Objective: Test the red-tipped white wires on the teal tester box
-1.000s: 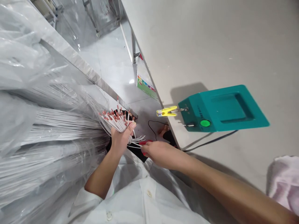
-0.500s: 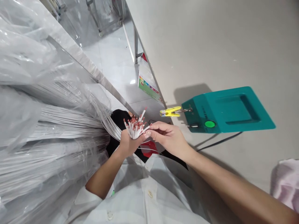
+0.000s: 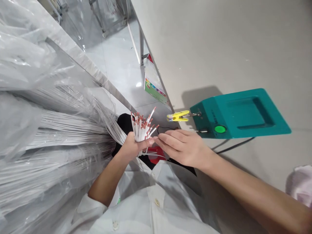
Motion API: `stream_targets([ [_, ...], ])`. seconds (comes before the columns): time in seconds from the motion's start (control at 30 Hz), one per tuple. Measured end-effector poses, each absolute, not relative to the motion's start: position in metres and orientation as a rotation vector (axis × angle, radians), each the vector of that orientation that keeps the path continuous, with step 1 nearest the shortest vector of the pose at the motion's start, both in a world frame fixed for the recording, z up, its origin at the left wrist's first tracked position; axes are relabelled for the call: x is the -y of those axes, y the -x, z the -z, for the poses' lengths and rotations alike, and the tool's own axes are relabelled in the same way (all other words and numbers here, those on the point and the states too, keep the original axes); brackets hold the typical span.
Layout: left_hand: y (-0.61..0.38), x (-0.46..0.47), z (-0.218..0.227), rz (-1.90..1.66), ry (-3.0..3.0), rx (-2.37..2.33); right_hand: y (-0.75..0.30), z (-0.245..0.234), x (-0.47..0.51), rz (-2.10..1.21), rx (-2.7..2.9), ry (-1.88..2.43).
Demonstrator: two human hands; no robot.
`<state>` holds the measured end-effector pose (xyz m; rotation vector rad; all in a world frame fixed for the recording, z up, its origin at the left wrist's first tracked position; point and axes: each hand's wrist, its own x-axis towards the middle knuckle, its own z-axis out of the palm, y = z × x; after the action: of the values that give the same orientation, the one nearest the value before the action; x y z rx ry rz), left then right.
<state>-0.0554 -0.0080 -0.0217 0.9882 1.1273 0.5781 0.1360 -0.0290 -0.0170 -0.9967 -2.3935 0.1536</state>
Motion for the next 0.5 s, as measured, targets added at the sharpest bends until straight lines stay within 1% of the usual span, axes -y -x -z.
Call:
stream_targets([
  [0.2,0.047,0.010,0.019,-0.650,-0.944,-1.181,-0.142,0.026,0.029,-0.085,2.384,0.964],
  [0.37,0.042,0.012,0.015,-0.649,-1.079,-1.151,-0.148,0.014,0.028,-0.209,2.359,1.061],
  [0.5,0.041,0.011,0.010,-0.601,-1.128,-1.155,-0.154,0.008,0.029,-0.195,2.331,0.995],
])
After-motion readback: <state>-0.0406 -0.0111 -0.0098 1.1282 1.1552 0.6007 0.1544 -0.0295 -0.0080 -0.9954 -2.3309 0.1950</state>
